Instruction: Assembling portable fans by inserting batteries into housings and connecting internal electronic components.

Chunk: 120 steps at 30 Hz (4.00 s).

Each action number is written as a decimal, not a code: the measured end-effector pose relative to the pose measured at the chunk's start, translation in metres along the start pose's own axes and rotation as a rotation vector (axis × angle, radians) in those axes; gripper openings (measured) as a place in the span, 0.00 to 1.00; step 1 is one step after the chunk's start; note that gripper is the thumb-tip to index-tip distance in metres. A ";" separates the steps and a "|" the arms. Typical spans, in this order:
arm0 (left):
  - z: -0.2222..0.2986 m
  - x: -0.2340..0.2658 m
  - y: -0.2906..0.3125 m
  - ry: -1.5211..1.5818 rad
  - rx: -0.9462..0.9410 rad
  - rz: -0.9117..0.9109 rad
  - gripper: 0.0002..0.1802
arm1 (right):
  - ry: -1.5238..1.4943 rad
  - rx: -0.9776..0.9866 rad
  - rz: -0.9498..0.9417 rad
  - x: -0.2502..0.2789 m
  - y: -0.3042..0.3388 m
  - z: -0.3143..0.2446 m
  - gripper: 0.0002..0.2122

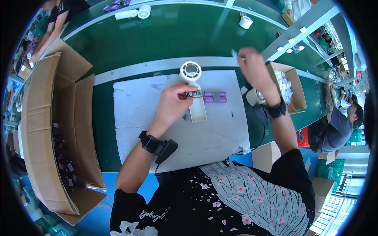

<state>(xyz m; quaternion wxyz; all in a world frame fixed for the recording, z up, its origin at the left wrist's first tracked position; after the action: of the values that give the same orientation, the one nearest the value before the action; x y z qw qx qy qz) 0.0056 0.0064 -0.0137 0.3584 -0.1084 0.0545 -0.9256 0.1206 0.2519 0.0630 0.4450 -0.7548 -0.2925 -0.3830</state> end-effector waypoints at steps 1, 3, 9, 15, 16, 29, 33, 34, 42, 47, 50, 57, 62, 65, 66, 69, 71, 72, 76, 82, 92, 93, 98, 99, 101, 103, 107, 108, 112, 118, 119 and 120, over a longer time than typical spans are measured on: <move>-0.001 0.000 0.000 -0.004 0.007 0.001 0.18 | -0.002 -0.010 -0.013 -0.001 0.007 -0.003 0.07; -0.002 0.005 -0.004 -0.015 0.030 0.013 0.18 | -0.079 0.175 -0.037 -0.005 0.017 -0.032 0.09; 0.009 0.007 -0.006 -0.029 0.079 -0.111 0.18 | -0.278 0.391 -0.416 -0.032 0.052 -0.052 0.17; 0.009 0.010 -0.007 -0.121 -0.040 -0.069 0.17 | -0.935 -0.300 -1.026 -0.005 0.042 -0.056 0.28; 0.012 0.010 -0.007 -0.158 -0.053 -0.086 0.17 | -1.135 -0.507 -1.081 -0.003 0.046 -0.057 0.30; 0.019 0.010 -0.005 -0.371 -0.180 -0.114 0.16 | -1.283 -0.308 -0.803 -0.017 0.067 -0.048 0.42; 0.018 0.012 -0.006 -0.346 -0.177 -0.147 0.15 | -1.103 -0.173 -0.840 -0.023 0.069 -0.049 0.39; 0.018 0.012 -0.006 -0.331 -0.171 -0.160 0.15 | -1.029 -0.160 -0.799 -0.024 0.072 -0.053 0.38; 0.018 0.018 -0.005 -0.355 -0.218 -0.198 0.17 | -0.693 0.093 -0.481 -0.035 0.088 -0.079 0.32; 0.017 0.019 -0.005 -0.343 -0.210 -0.200 0.18 | -0.575 0.177 -0.387 -0.030 0.092 -0.084 0.28; 0.015 0.019 -0.004 -0.344 -0.212 -0.219 0.18 | -0.535 0.203 -0.361 -0.032 0.096 -0.084 0.26; 0.013 0.020 -0.004 -0.288 -0.172 -0.235 0.21 | -0.471 0.252 -0.286 -0.037 0.101 -0.086 0.22; 0.010 0.022 -0.006 -0.244 -0.087 -0.276 0.27 | -0.536 0.130 -0.320 -0.040 0.094 -0.092 0.25; 0.014 0.020 -0.007 -0.185 0.052 -0.285 0.28 | -0.531 0.021 -0.367 -0.037 0.087 -0.096 0.28; 0.016 0.020 -0.008 -0.157 0.119 -0.289 0.29 | -0.530 0.045 -0.382 -0.037 0.087 -0.095 0.29; 0.013 0.019 -0.007 -0.111 0.128 -0.272 0.29 | -0.510 0.115 -0.379 -0.038 0.083 -0.092 0.31; 0.010 0.018 -0.006 -0.089 0.119 -0.260 0.29 | -0.525 0.164 -0.397 -0.040 0.086 -0.089 0.32; 0.011 0.018 -0.006 -0.092 0.127 -0.269 0.29 | -0.527 0.187 -0.406 -0.039 0.087 -0.088 0.33; 0.012 0.018 -0.007 -0.082 0.134 -0.283 0.28 | -0.488 0.261 -0.376 -0.035 0.088 -0.090 0.33; 0.010 0.019 -0.003 -0.094 0.009 -0.269 0.29 | -0.424 0.236 -0.357 -0.035 0.089 -0.101 0.31; -0.006 0.019 -0.014 -0.206 -0.189 0.108 0.22 | 0.212 0.152 0.304 -0.055 -0.027 -0.066 0.22; -0.006 0.017 -0.014 -0.201 -0.203 0.106 0.21 | 0.119 0.172 0.225 -0.057 -0.042 -0.071 0.22; -0.013 0.018 -0.009 -0.179 -0.230 0.137 0.16 | -0.050 0.329 -0.059 -0.115 -0.137 -0.087 0.20; -0.017 0.020 -0.011 -0.192 -0.204 0.145 0.14 | -0.035 0.343 -0.082 -0.150 -0.161 -0.081 0.22; -0.024 0.022 -0.011 -0.182 -0.235 0.170 0.11 | 0.023 0.359 -0.112 -0.196 -0.208 -0.072 0.25; -0.029 0.017 -0.015 -0.214 -0.285 0.167 0.09 | 0.092 0.411 -0.081 -0.232 -0.267 -0.040 0.32; -0.020 0.008 -0.023 -0.199 -0.264 0.153 0.06 | 0.117 0.660 -0.065 -0.265 -0.374 0.033 0.37; -0.024 0.013 -0.018 -0.194 -0.225 0.174 0.05 | 0.067 0.601 -0.172 -0.281 -0.368 0.018 0.38; -0.024 0.013 -0.024 -0.217 -0.199 0.152 0.05 | 0.235 0.501 -0.306 -0.272 -0.354 0.005 0.27; -0.027 0.008 -0.036 -0.108 -0.262 0.279 0.05 | 0.034 0.418 -0.324 -0.169 -0.208 -0.055 0.14; -0.029 0.019 -0.033 -0.108 -0.257 0.358 0.05 | -0.043 0.373 -0.315 -0.149 -0.171 -0.083 0.12; -0.026 0.029 -0.030 -0.106 -0.252 0.440 0.05 | -0.122 0.331 -0.308 -0.127 -0.135 -0.104 0.11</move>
<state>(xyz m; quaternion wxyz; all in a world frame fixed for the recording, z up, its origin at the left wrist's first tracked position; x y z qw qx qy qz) -0.0414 0.0094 -0.0292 0.5371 -0.1861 0.1726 -0.8044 -0.0866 0.2044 0.0493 0.4806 -0.6397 -0.4894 -0.3468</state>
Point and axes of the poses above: each hand's wrist, its own y-axis away from the middle knuckle, its own x-axis out of the back of the hand, z = x × y, the point moved 1 cm from there along -y, towards the middle knuckle, and after that the axes turned 4 degrees about z, right-handed, at the moved point
